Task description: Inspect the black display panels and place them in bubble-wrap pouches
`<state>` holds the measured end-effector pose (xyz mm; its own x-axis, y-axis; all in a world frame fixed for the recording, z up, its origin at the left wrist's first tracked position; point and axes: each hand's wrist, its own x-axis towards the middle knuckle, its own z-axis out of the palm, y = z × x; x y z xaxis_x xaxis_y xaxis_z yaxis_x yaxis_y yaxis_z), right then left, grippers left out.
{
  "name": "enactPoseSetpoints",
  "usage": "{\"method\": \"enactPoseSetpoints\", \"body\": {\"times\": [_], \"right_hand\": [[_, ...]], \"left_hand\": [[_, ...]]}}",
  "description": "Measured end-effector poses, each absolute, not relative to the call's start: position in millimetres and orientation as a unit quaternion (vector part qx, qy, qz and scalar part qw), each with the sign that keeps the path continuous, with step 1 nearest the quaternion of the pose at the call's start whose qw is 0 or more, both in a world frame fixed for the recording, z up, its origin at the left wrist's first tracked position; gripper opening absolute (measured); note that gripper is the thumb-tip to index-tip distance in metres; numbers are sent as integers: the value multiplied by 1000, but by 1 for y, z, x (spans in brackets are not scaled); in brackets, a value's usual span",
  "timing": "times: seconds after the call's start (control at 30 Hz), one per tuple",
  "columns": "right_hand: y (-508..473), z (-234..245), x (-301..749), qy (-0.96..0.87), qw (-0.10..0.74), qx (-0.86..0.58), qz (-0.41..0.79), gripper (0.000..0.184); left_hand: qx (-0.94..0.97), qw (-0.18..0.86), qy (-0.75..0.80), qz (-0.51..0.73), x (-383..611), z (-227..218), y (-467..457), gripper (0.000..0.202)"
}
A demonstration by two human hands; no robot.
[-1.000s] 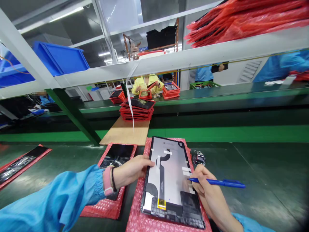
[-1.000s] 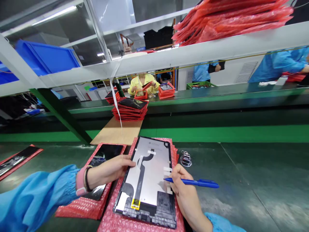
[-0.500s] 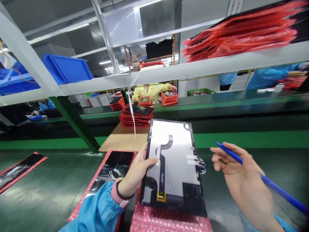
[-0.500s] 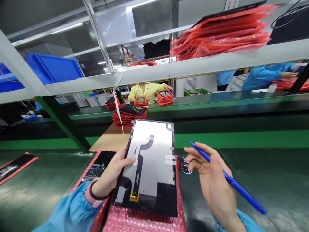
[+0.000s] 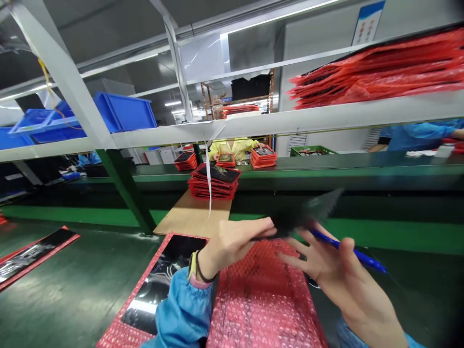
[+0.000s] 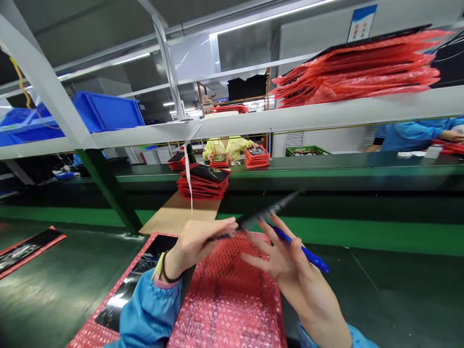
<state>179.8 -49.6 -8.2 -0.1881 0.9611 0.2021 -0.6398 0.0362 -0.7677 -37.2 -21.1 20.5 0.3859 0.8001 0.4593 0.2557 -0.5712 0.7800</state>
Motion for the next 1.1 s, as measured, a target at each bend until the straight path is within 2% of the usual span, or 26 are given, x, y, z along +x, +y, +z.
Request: {"method": "enactPoseSetpoints", "body": {"times": [0.07, 0.23, 0.5, 0.6, 0.67, 0.73, 0.83, 0.93, 1.1], "right_hand": [[-44, -11, 180, -356, 602, -217, 681, 46], [-36, -10, 186, -317, 640, -282, 640, 30], [-34, -24, 181, -426, 650, -321, 541, 31], [-37, -29, 168, -390, 671, -321, 543, 29], [-39, -30, 162, -373, 675, -324, 547, 32], [-40, -31, 158, -367, 675, -328, 549, 37], [-41, -38, 160, -367, 671, -338, 549, 51], [-47, -53, 168, -365, 655, -349, 563, 55], [-54, -91, 191, -375, 658, -384, 528, 27]], "left_hand": [[813, 325, 302, 378, -38, 21, -19, 29], [837, 276, 289, 373, -36, 12, -9, 30], [892, 199, 225, 339, -33, 15, -23, 43], [911, 205, 183, 308, -33, 17, -35, 27], [914, 222, 168, 295, -35, 16, -39, 25], [898, 230, 181, 330, -38, 13, -39, 25], [811, 229, 281, 460, -42, 8, -34, 19], [679, 282, 383, 560, -47, 4, -23, 15], [576, 514, 379, 510, -57, 4, 0, 18]]}}
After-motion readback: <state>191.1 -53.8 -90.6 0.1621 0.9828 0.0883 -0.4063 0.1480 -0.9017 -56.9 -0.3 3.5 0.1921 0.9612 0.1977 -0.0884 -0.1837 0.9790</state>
